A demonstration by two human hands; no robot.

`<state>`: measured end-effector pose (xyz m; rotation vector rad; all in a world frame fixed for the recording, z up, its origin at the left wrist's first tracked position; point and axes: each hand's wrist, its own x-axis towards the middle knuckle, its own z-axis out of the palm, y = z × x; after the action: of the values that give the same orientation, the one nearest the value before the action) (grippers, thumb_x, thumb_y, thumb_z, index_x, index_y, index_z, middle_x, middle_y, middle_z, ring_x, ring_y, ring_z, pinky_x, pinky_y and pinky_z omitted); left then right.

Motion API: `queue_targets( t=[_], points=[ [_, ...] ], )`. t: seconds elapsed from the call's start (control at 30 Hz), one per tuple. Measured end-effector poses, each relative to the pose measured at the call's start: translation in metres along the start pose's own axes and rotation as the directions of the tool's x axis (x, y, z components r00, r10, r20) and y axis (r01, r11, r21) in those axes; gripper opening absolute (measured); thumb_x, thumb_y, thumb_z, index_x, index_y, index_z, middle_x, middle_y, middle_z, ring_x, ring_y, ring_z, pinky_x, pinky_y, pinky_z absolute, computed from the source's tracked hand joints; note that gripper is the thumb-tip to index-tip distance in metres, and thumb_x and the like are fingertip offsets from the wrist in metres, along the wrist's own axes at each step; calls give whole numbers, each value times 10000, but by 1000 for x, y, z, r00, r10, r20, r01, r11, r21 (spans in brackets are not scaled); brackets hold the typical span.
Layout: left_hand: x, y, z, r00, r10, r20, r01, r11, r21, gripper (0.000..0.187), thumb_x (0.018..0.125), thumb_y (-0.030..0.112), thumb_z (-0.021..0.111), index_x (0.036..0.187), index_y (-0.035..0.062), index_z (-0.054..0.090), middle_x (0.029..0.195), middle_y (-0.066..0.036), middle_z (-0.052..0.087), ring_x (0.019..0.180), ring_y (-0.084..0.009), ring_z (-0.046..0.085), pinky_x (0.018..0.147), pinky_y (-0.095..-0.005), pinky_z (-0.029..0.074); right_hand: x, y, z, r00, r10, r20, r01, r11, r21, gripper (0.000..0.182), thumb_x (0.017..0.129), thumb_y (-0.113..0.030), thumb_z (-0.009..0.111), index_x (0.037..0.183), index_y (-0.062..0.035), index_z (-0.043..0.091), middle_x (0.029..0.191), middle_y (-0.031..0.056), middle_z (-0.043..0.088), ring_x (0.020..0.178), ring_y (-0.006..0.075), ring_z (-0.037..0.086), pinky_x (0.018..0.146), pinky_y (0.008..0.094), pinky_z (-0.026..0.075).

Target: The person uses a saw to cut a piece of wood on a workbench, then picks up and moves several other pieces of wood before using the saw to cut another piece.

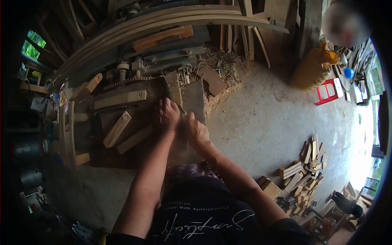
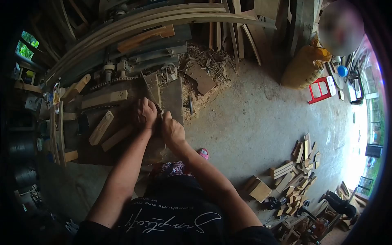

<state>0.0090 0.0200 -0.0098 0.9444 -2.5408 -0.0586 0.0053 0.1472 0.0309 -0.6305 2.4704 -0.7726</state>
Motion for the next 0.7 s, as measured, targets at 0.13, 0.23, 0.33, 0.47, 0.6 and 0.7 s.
queue_targets(
  t=[0.13, 0.23, 0.33, 0.47, 0.6, 0.7],
  points=[
    [4, 6, -9, 1000, -1, 17, 1, 1000, -1, 120, 779, 187, 514, 729, 79, 505, 793, -116, 528, 794, -314, 542, 653, -437, 452, -47, 21, -4, 994, 91, 58, -95, 993, 67, 170, 876, -149, 391, 984, -22, 361, 720, 247, 601, 695, 446, 587, 611, 518, 466],
    [-3, 8, -17, 1000, 23, -10, -23, 998, 55, 123, 785, 188, 506, 737, 75, 497, 806, -116, 526, 813, -318, 537, 662, -437, 452, -44, 20, -6, 992, 109, 68, -111, 993, 29, 167, 870, -137, 404, 983, -21, 362, 721, 241, 605, 693, 428, 597, 601, 503, 476],
    [3, 3, -6, 998, -7, 58, 8, 1000, -12, 115, 788, 183, 504, 749, 75, 502, 799, -124, 526, 800, -328, 537, 660, -443, 450, -6, 9, 11, 999, 8, -53, -8, 1000, 0, 99, 866, -95, 418, 946, -39, 404, 707, 221, 618, 685, 359, 639, 579, 438, 519],
    [2, 7, -11, 999, -4, 31, 3, 1000, 22, 112, 793, 176, 494, 756, 73, 514, 800, -131, 531, 798, -335, 536, 658, -443, 452, -32, 19, 1, 999, 12, -32, -13, 1000, -25, 91, 860, -84, 419, 934, -31, 414, 747, 232, 623, 709, 356, 643, 587, 431, 522],
    [-5, 2, -7, 999, 32, -35, -30, 998, 49, 117, 795, 176, 493, 741, 73, 515, 789, -127, 532, 772, -335, 540, 644, -442, 456, -43, 17, -4, 994, 88, 66, -88, 996, 9, 123, 867, -108, 398, 961, -29, 384, 743, 251, 609, 718, 404, 615, 621, 483, 492],
    [2, -2, 2, 997, 58, -48, -57, 998, 9, 125, 794, 183, 497, 733, 75, 509, 775, -125, 531, 740, -336, 543, 623, -445, 458, -7, 6, 5, 998, -14, -59, 18, 998, 65, 126, 865, -104, 405, 960, -24, 385, 717, 241, 608, 706, 393, 620, 610, 469, 499]
  ],
)
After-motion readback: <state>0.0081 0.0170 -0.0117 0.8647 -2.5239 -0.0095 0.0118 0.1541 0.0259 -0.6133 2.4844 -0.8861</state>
